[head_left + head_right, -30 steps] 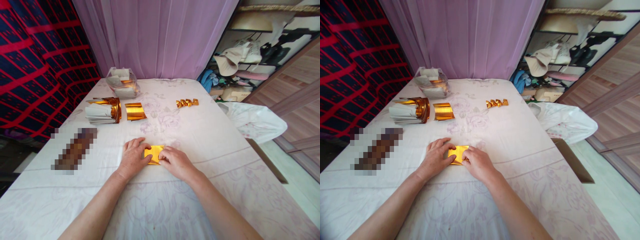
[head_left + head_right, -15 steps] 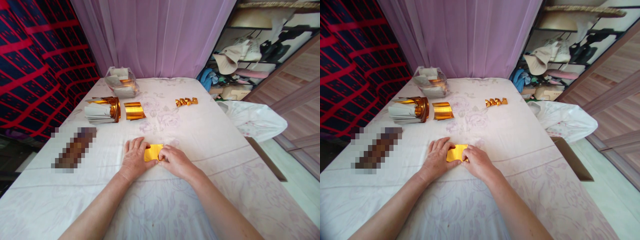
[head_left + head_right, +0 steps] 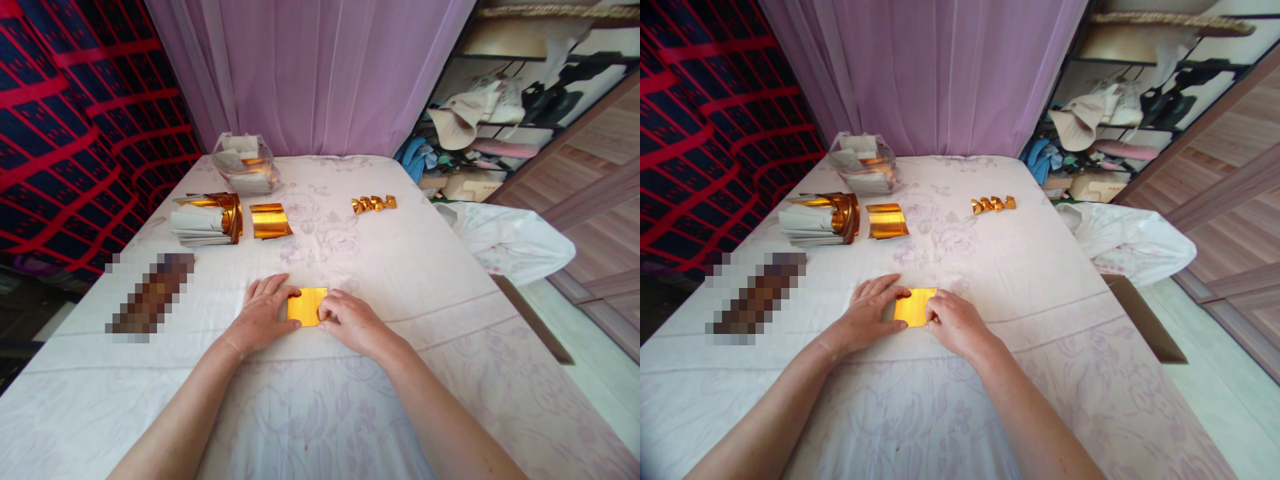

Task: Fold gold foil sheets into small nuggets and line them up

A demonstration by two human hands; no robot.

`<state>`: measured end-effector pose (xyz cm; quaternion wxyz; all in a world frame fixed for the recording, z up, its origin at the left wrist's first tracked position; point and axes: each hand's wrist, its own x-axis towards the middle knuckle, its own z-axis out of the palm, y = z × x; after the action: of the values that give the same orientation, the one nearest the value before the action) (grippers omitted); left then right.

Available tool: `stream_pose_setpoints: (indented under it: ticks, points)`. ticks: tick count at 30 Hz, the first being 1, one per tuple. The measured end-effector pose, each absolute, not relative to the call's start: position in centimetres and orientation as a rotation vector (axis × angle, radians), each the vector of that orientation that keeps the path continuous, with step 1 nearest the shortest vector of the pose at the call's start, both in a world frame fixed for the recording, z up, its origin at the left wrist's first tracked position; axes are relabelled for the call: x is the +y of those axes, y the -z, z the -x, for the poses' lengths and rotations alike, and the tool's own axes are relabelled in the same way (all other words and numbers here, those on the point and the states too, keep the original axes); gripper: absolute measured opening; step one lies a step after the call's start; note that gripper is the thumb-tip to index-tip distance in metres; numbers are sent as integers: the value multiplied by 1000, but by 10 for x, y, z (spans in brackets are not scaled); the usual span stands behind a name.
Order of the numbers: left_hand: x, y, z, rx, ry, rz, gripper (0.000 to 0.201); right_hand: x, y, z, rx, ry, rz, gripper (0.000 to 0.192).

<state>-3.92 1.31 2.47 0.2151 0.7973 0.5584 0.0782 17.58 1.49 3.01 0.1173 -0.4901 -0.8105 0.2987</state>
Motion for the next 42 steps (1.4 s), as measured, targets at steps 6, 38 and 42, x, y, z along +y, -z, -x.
stream_pose_setpoints:
  ticks: [6, 38, 42]
  points:
    - [16, -35, 47, 1453, -121, -2187, 52, 16, -33, -180, -2385, -891, 1410, 17]
    - [17, -29, 47, 1457, -132, -2204, 56, -16, -24, -166, -2433, -360, 1327, 52]
    - [19, -29, 47, 1449, -132, -2199, 56, -23, -9, -164, -2670, -470, 1299, 56]
